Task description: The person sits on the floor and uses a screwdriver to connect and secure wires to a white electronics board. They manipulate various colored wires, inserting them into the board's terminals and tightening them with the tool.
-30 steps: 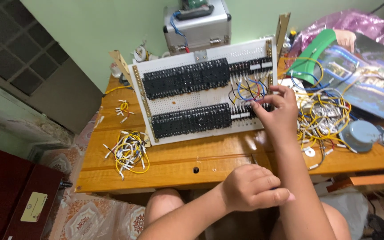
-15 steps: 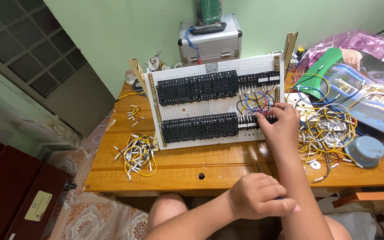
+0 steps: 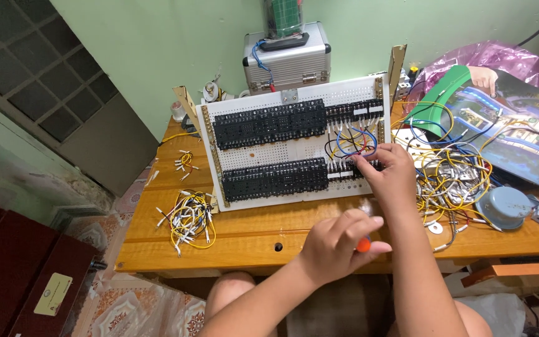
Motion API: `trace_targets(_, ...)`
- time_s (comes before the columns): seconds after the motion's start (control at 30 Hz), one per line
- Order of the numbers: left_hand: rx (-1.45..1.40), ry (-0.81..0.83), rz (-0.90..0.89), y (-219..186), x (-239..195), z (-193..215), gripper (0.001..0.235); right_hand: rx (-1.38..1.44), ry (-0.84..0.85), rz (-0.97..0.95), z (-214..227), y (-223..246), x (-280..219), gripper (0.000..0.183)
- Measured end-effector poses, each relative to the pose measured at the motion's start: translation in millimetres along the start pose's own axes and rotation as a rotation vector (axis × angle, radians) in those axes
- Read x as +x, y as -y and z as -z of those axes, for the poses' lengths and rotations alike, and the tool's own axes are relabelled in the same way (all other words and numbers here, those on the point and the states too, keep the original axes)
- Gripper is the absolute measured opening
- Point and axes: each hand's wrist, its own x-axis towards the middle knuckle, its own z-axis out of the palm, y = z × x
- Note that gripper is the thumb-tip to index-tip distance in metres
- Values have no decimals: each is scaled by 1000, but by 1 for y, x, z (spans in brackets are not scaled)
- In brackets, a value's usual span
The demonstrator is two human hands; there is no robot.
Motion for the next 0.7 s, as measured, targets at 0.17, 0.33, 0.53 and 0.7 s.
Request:
trace_targets(0.17,-83,-64,-9,16,1,-6,39,-1,-68,-8,-8,-5,-3,13)
trace_targets(0.33,-71,-238,-24,27,-1,-5,42,100,-23,-231,-3,-2,-3,25)
trace_targets(0.53,-78,-329,42,31,6,19,48,234,-10,-322,4,7,-1,26)
trace_targets(0.7,-22,-336,45,36,8,24,44,258,-2,-356,5,12,-2,18)
